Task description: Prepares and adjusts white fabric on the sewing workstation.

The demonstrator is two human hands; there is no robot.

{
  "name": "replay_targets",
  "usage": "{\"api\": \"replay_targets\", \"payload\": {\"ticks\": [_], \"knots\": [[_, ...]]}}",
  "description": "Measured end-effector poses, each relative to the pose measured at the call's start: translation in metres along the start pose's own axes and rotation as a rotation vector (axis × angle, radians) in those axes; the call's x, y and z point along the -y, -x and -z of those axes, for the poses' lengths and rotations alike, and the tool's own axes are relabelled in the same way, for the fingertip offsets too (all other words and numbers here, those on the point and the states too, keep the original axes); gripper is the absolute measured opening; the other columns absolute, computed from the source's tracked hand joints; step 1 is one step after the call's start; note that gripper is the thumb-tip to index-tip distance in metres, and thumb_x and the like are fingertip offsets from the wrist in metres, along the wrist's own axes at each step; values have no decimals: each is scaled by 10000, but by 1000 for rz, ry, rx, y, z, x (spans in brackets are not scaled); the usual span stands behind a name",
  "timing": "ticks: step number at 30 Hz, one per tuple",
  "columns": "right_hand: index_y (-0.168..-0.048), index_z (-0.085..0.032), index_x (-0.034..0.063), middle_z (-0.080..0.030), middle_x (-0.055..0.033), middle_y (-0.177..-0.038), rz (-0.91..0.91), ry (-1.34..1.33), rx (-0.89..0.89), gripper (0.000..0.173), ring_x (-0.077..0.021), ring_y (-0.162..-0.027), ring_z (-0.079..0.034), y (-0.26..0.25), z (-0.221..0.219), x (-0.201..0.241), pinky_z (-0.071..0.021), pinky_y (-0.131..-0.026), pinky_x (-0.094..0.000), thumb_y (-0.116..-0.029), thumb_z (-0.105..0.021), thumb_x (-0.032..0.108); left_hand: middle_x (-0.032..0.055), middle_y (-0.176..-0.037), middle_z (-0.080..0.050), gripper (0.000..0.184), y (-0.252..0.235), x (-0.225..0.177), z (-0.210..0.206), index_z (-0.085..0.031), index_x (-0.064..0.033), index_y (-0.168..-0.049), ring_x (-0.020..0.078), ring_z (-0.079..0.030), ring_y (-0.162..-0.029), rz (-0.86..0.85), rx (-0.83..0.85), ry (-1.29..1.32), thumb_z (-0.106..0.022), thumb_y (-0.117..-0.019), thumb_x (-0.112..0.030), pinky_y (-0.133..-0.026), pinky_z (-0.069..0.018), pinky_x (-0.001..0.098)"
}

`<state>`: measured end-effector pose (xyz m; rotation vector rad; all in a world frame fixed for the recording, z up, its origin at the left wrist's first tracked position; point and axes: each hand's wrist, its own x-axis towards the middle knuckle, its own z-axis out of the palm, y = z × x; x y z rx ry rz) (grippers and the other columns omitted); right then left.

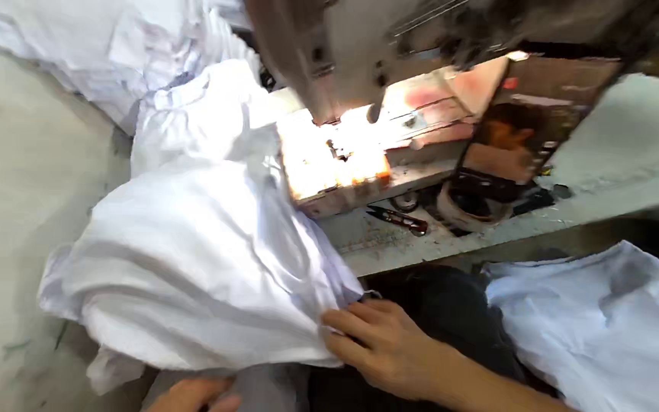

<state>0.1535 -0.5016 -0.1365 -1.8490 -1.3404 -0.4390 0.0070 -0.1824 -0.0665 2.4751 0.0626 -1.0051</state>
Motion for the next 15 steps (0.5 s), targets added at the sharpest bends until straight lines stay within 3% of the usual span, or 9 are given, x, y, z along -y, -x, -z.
{"api": "replay_targets", "payload": {"ticks": [2,4,6,8,10,12,14,15], "knots": [[-1038,-649,146,-706,-72,-1174,-67,-92,109,105,-222,-1008,-700,35,-7,13,-596,-770,-325,-1002,-553,122,137,-945,-766,412,-11,-28,-2,-773,-49,-1038,321,-749,-886,-232,-282,-66,-541,-1043,-389,-801,-592,582],[-1034,-648,158,-696,-74,-1186,-128,-144,174,90,-237,-1137,-659,51,-7,22,-571,-890,-338,-993,-570,140,51,-962,-771,420,-36,-53,21,-775,-104,-1060,196,-749,-873,-362,-512,-117,-493,-1048,-415,-778,-616,444],[-1021,-683,196,-691,-53,-1214,-147,-138,232,115,-254,-1185,-622,50,-6,22,-531,-929,-404,-988,-587,250,48,-966,-764,426,-70,-74,50,-766,-113,-1130,194,-738,-844,-336,-692,-152,-473,-1052,-412,-746,-610,441],[-1044,-719,216,-681,-41,-1263,-179,-115,225,269,-256,-1202,-604,34,-4,12,-498,-946,-452,-982,-575,435,96,-1010,-742,369,-112,-80,77,-747,-113,-1175,279,-727,-862,-245,-803,-211,-522,-1047,-376,-733,-594,533],[-1073,-731,166,-702,-70,-1184,-253,-77,63,356,-252,-1092,-643,3,-7,-3,-529,-880,-434,-968,-578,470,162,-1077,-710,308,-153,-82,98,-702,-52,-1196,364,-706,-922,-221,-805,-172,-668,-979,-268,-765,-558,619],[-1139,-721,81,-714,-121,-1085,-342,15,-100,390,-265,-939,-690,-35,-18,-23,-572,-746,-415,-938,-662,409,208,-1053,-664,401,-187,-81,101,-616,30,-1173,379,-668,-919,-263,-799,-30,-770,-865,-175,-760,-528,620],[-1244,-684,50,-699,-157,-1108,-468,76,-110,435,-285,-871,-705,-65,-33,-41,-578,-659,-419,-913,-714,332,200,-1072,-671,546,-209,-71,86,-566,45,-1249,291,-667,-968,-314,-876,154,-751,-780,-164,-838,-542,528],[-1276,-665,50,-689,-175,-1138,-539,61,-81,422,-304,-862,-711,-74,-42,-48,-580,-643,-436,-915,-705,264,160,-1062,-684,533,-216,-66,77,-576,46,-1257,179,-667,-944,-353,-952,228,-719,-796,-181,-844,-557,393]]}}
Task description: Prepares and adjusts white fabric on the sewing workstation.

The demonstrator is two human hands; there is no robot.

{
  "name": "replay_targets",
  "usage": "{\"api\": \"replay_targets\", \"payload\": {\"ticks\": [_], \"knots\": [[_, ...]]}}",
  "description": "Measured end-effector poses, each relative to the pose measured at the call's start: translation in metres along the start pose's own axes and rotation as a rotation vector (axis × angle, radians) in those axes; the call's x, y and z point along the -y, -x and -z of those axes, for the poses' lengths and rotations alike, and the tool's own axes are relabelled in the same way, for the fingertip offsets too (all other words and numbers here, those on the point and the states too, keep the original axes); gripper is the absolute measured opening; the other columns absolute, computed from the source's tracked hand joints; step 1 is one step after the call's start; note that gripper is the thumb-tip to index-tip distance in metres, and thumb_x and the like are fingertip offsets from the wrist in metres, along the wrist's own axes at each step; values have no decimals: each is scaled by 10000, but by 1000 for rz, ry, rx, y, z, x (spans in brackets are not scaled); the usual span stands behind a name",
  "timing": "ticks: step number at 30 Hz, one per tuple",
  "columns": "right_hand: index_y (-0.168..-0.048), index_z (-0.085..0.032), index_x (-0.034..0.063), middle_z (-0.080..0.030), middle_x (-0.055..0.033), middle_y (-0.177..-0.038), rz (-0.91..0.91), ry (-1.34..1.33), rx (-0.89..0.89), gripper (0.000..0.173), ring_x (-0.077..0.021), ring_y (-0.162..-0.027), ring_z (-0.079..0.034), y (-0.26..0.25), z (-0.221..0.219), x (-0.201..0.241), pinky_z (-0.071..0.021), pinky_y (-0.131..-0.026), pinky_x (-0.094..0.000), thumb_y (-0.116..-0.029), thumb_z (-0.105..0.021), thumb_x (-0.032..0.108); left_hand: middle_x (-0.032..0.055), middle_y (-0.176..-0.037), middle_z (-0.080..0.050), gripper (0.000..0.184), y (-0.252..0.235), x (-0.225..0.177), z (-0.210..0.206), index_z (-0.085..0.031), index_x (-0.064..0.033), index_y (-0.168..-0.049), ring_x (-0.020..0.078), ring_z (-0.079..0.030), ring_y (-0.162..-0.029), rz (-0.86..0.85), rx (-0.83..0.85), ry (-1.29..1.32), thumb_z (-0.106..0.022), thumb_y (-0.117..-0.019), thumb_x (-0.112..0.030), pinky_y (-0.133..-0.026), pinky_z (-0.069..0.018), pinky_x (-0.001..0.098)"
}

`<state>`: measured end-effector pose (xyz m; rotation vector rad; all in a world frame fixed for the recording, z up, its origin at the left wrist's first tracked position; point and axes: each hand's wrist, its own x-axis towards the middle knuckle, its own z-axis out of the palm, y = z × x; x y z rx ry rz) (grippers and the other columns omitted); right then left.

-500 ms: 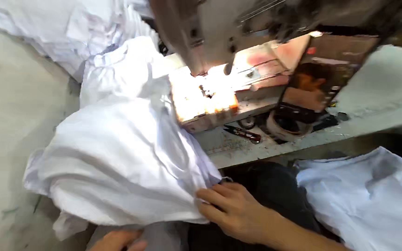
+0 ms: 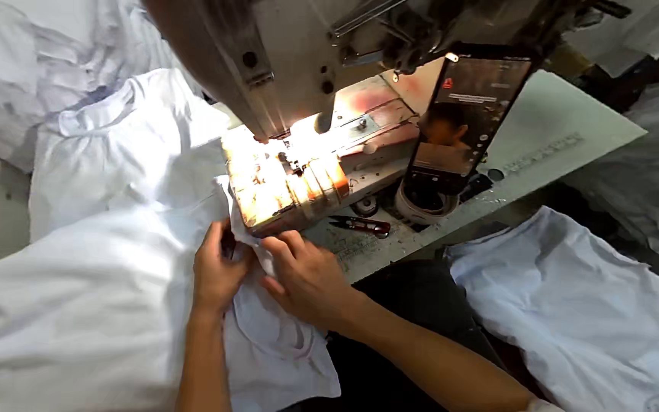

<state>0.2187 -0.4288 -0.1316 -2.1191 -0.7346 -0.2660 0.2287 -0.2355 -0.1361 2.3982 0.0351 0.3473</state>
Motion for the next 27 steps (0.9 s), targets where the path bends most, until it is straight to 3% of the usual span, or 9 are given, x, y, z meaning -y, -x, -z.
{"api": "replay_targets", "payload": {"ticks": [2,5,8,13,20,27], "knots": [[-1234,-663,33,-688,-194,-1125,-79,-92,11,347,-314,-831,-717,-8,-16,-6,-585,-630,-451,-905,-662,143,105,-967,-677,410,7,4,-8,-595,100,-1177,10,-617,-821,-65,-161,110,-689,-848,-124,-749,-520,183],[-1180,-677,5,-702,-186,-1062,-45,-183,-50,308,-287,-829,-719,-4,-23,-12,-591,-644,-427,-880,-647,67,35,-916,-630,368,12,3,-8,-560,111,-1133,-82,-539,-755,-97,-217,177,-692,-856,-92,-673,-444,85],[-1157,-673,-21,-708,-179,-1030,-20,-233,-99,292,-263,-839,-717,-2,-20,-16,-595,-675,-401,-885,-664,82,-27,-853,-614,249,11,4,-9,-598,73,-1043,-103,-505,-693,-118,-229,205,-679,-871,-87,-619,-416,67],[-1122,-673,-21,-704,-162,-1012,25,-269,-154,251,-234,-845,-707,1,-19,-18,-591,-679,-366,-898,-665,92,-19,-881,-606,192,9,7,-8,-635,53,-978,-94,-501,-726,-147,-224,216,-673,-871,-102,-627,-400,64],[-1114,-665,-57,-707,-147,-944,10,-418,-174,235,-188,-811,-688,2,-20,-24,-581,-724,-325,-910,-640,56,-30,-874,-611,183,9,7,-8,-646,41,-976,-101,-507,-725,-151,-212,213,-672,-895,-120,-632,-407,61],[-1113,-659,-58,-699,-140,-915,10,-448,-163,227,-178,-778,-674,2,-21,-26,-574,-700,-322,-919,-622,53,-33,-867,-615,206,9,9,-7,-648,33,-985,-96,-500,-715,-151,-205,219,-704,-865,-125,-618,-397,68]]}}
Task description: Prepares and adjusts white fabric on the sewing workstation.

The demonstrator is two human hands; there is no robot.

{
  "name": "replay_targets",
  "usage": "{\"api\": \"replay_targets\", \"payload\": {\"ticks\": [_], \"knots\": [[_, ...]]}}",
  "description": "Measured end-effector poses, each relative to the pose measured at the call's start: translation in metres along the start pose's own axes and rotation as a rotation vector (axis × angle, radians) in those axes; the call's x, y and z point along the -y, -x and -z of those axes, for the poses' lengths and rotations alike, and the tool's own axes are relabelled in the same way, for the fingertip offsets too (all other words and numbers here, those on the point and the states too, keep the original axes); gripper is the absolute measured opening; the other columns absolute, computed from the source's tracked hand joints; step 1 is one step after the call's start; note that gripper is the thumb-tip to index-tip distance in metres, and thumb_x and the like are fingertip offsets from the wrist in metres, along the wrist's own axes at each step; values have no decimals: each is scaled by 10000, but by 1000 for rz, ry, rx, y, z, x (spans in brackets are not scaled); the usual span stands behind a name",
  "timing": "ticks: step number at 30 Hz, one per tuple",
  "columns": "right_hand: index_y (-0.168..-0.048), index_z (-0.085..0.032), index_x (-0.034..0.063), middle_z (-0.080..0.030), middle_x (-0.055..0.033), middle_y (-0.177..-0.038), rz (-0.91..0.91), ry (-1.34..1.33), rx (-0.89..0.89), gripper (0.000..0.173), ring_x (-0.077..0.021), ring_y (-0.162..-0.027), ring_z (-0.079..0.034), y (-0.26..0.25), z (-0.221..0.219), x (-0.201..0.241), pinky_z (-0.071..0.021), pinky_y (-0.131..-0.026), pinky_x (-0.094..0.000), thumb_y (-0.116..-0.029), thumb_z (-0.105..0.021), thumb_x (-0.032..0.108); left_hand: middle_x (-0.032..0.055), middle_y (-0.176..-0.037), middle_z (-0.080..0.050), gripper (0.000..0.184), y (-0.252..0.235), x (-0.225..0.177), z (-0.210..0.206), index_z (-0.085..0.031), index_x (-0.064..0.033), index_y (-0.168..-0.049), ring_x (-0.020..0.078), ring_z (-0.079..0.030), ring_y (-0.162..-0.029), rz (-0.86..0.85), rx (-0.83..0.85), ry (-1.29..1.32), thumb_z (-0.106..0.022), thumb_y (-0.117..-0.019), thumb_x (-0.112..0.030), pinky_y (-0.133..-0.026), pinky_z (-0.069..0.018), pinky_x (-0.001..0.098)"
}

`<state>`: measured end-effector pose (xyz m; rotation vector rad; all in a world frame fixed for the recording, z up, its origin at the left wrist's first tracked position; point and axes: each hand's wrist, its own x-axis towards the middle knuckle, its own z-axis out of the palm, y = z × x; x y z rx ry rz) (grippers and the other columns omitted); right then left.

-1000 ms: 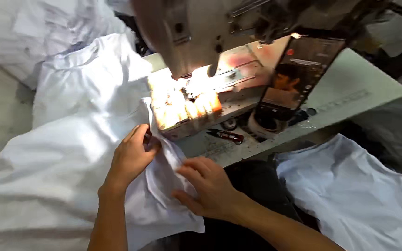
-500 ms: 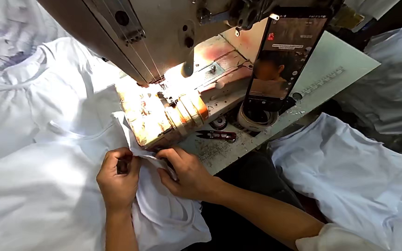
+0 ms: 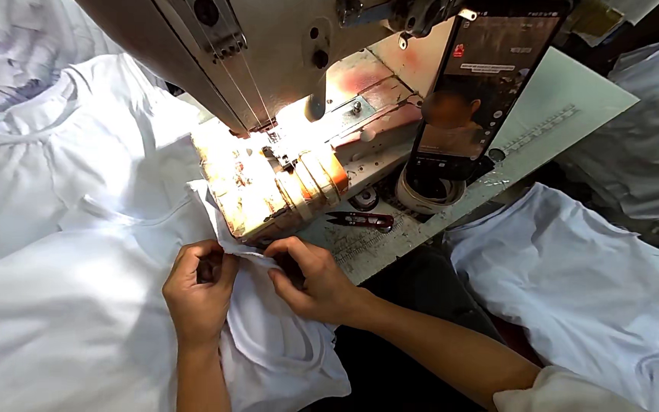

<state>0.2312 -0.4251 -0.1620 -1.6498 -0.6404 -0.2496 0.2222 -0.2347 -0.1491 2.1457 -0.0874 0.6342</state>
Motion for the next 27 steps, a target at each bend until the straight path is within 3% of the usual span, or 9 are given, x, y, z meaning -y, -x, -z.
{"api": "replay_targets", "payload": {"ticks": [27], "knots": [[-1116,-664,-52,-695,-133,-905,-29,-6,28,220,-162,-749,-657,0,0,-1,-562,-682,-314,-941,-612,71,-27,-870,-627,213,1,1,-1,-659,49,-993,-96,-511,-716,1,-10,-8,-699,-872,-121,-625,-408,66]]}}
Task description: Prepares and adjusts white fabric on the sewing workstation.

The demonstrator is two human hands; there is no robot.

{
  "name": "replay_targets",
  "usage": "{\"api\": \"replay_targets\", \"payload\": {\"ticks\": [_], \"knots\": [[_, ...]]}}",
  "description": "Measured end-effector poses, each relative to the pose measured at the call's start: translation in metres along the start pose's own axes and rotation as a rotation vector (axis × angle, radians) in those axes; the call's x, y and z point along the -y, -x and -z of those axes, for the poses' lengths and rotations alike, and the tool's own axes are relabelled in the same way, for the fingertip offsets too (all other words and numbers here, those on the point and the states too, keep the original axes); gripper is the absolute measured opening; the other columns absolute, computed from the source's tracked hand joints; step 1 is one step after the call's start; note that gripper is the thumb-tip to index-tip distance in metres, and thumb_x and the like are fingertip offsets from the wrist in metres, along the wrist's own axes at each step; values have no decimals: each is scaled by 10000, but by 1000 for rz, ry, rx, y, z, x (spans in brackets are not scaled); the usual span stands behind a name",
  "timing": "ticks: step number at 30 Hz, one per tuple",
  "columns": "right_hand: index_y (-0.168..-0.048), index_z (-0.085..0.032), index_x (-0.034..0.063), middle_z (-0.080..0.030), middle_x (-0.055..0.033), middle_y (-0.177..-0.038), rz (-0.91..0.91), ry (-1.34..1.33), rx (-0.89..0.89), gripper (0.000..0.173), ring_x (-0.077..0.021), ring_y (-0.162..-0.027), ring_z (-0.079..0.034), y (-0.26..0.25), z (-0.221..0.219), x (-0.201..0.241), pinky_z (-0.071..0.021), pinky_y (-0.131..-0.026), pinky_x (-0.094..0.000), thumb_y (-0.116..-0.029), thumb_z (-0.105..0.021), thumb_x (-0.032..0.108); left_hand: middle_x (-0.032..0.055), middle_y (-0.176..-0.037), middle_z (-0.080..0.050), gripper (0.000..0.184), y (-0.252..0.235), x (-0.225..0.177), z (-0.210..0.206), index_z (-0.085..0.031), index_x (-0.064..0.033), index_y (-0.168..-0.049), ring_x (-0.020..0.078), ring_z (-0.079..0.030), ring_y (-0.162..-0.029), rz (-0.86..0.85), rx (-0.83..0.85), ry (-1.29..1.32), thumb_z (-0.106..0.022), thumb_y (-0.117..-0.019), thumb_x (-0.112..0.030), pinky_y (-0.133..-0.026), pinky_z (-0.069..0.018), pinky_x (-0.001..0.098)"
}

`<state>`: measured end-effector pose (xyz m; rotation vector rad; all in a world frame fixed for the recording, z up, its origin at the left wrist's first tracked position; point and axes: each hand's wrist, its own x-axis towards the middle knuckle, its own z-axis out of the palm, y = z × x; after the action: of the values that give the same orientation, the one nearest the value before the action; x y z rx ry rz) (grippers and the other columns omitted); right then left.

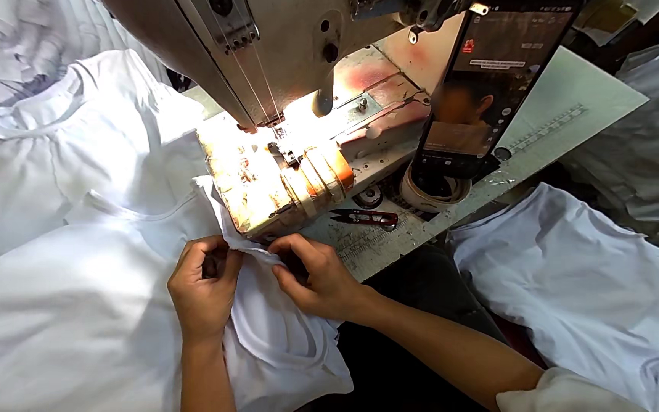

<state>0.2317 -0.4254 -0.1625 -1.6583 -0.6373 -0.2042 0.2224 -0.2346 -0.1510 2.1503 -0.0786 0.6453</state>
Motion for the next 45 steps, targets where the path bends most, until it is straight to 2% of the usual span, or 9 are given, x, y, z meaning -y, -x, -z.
{"api": "replay_targets", "payload": {"ticks": [5,45], "knots": [[-1117,-666,-53,-699,-137,-914,7,-5,-2,226,-172,-762,-665,0,0,-1,-568,-685,-329,-938,-611,73,-8,-883,-638,220,0,0,0,-661,55,-995,-93,-522,-730,-10,10,-11,-697,-884,-132,-639,-419,71],[-1115,-668,-49,-694,-128,-904,0,-10,-2,224,-153,-732,-646,1,-1,-2,-555,-665,-309,-948,-609,87,-23,-872,-629,205,0,-1,0,-664,47,-984,-102,-507,-709,-4,3,-12,-692,-868,-119,-619,-404,61]]}}
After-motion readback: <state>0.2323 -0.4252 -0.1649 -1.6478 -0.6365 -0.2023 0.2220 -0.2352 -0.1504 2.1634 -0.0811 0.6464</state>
